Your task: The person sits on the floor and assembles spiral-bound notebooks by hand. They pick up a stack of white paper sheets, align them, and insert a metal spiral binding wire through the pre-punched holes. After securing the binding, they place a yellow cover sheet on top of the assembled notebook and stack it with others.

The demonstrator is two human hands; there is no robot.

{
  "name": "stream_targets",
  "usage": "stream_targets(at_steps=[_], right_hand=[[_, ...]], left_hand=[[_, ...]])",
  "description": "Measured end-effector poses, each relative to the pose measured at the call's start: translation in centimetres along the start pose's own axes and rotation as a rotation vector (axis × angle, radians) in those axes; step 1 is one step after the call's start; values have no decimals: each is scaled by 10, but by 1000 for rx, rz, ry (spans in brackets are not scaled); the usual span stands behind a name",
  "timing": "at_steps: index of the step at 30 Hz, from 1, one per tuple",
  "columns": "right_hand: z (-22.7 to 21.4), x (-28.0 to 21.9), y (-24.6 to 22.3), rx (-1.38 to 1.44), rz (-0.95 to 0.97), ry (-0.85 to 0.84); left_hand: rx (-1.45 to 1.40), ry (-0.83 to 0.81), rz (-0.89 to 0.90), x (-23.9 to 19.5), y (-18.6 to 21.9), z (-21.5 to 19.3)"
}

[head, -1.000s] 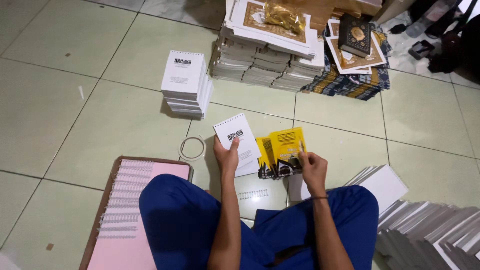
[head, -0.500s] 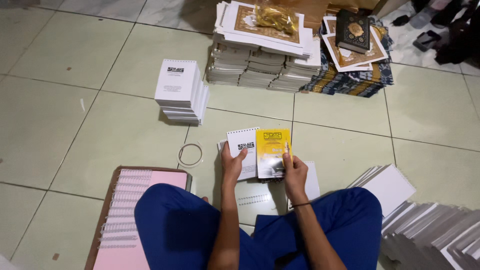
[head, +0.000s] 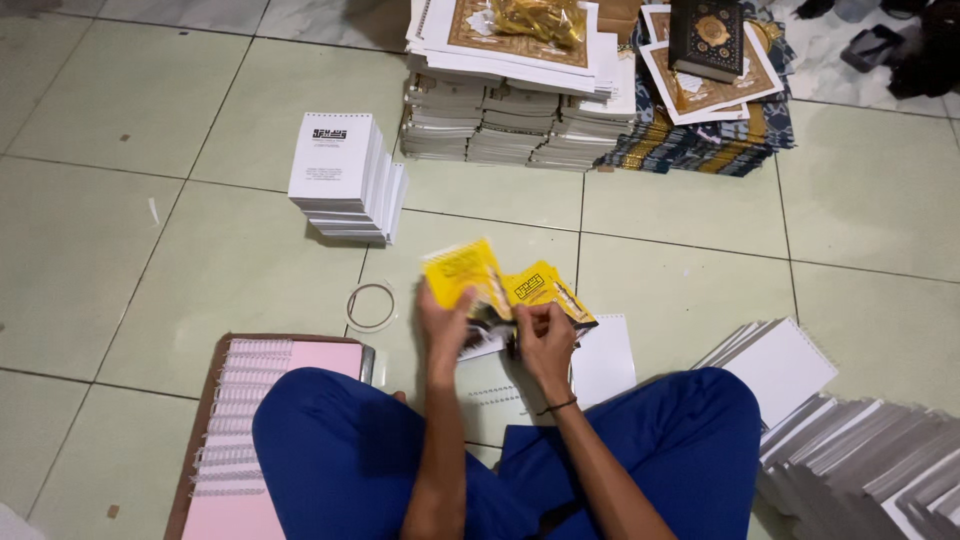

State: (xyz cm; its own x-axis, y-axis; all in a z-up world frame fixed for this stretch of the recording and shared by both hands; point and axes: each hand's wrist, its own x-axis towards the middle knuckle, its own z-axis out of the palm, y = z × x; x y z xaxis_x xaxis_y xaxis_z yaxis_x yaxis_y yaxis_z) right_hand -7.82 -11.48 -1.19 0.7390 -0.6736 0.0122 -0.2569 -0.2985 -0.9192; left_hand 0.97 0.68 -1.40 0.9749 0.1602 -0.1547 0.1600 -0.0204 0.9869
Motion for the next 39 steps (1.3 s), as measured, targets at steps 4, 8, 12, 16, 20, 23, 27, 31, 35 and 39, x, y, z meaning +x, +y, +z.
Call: stream_targets(at_steps=[4,8,12,16,20,23,27,31,35,39], right_hand=[[2,-2,-10,-182,-7,-146],[21,-14,-22,-385,-86,-262],[46,-20,-27,-502,-4,-160],[63,-29,-18,-573,-55,-90],[65,-25,-25,-496,18,-82],[71,-25,-17,-481,-2,-55],[78,-24,4,-545,-130,3],[86,-23,21,-550,-256,83],[85,-27,10,-562,-213,74],[86,-26,9,-584,-178,51]], left_hand=[[0,283,16,16,32,-23],[-264,529,177,34,31,-45],[-257,585,185,38,22,-46],[-326,560,134,37,29,-42],[-383,530,131,40,26,-40],[-395,535,113,37,34,-41],[-423,536,97,30,43,-43],[-441,538,78,31,34,-45],[-420,526,51,31,29,-45],[-428,528,70,26,36,-47]])
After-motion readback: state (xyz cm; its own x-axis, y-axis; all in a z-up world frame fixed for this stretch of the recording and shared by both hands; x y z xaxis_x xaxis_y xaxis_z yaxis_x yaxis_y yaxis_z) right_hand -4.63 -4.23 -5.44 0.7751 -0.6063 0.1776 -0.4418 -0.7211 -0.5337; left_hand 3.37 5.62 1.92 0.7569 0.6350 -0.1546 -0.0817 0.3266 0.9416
